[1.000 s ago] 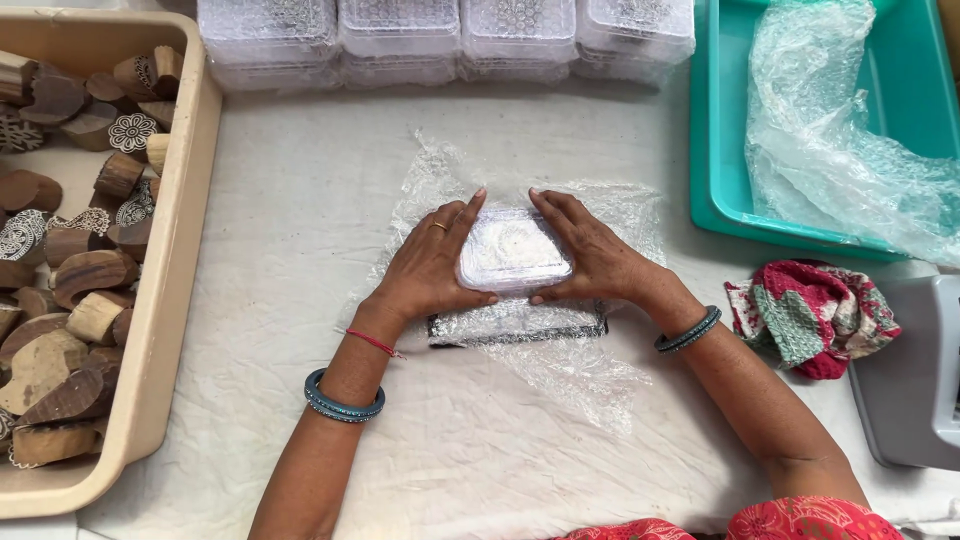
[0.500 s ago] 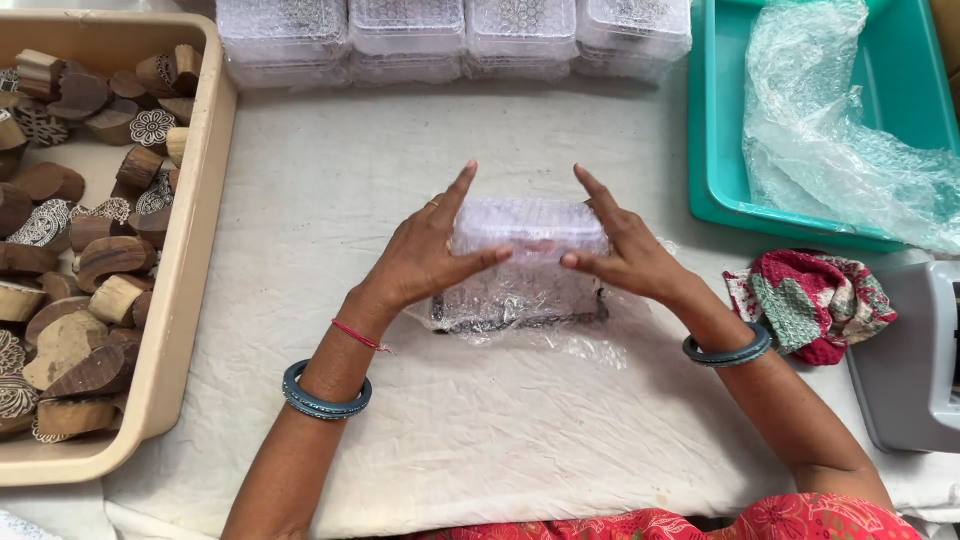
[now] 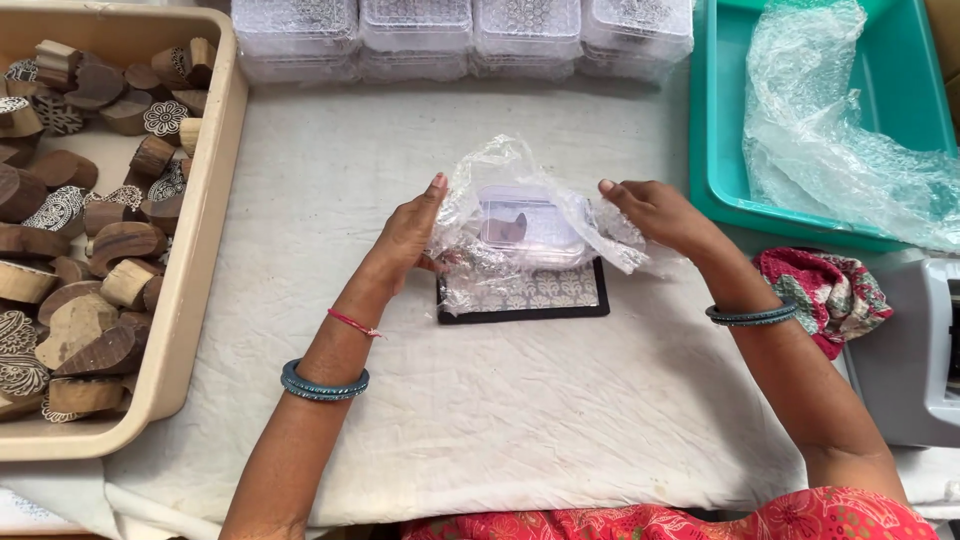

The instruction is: The person places a wooden block stamp into a clear plastic container, wipes the container with a cloth, and then wraps the container in bubble wrap. They secure the bubble wrap using clear tape from a dispenser.

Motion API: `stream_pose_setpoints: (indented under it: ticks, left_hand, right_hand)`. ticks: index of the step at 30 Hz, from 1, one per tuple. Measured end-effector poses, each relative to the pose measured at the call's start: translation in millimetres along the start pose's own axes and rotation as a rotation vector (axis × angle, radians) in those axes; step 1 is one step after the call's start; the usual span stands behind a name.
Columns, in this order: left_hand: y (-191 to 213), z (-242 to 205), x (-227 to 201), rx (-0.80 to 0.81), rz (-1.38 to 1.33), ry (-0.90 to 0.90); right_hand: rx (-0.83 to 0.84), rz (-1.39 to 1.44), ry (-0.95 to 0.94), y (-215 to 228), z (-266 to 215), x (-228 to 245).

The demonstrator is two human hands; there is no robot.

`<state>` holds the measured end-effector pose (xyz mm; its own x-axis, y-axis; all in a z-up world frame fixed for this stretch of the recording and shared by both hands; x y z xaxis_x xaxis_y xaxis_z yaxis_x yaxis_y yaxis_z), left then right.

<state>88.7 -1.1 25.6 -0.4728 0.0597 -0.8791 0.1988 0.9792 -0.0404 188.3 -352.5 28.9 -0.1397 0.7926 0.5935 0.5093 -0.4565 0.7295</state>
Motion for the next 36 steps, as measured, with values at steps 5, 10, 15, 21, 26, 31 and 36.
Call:
stream_pose_setpoints:
  ticks: [5, 10, 15, 21, 26, 31, 36]
  left_hand:
    - [8, -12, 3, -0.089, 0.112, -0.168]
    - [6, -15, 9, -0.186, 0.574, -0.521]
    - [29, -27, 14, -0.316, 0.215, -0.356]
    - [74, -40, 36, -0.506, 0.133, -0.224]
    - [25, -71, -11, -0.798, 0.862, -0.721]
    - [-51, -74, -44, -0.556, 1.23, -0.986]
    - [-66, -31, -10, -0.149, 1.29, -0.81]
  right_hand:
    - [-0.252, 0.017, 0.187, 35, -48, 62]
    - [-0.238, -0.22, 0.44, 17, -61, 120]
    - [-0.081, -0.533, 0.237, -16, -48, 124]
    - [-0.291, -0.637, 0.551, -9, -64, 73]
    - [-0.228, -0.648, 0.58, -16, -71, 69]
    - [-0.243, -0.627, 0.556, -23, -71, 62]
    - [-0.065, -0.544, 0.5, -26, -74, 40]
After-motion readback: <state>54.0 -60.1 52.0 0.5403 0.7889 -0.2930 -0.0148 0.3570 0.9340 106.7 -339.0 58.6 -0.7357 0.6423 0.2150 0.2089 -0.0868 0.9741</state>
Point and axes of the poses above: each hand's wrist, its own z-axis towards the middle knuckle, its own y-axis out of the back of the hand, x = y × z, the point moved 2 cm from there along z, towards the middle knuckle, and after that the axes turned 10 degrees about x, right-handed, at the moved point
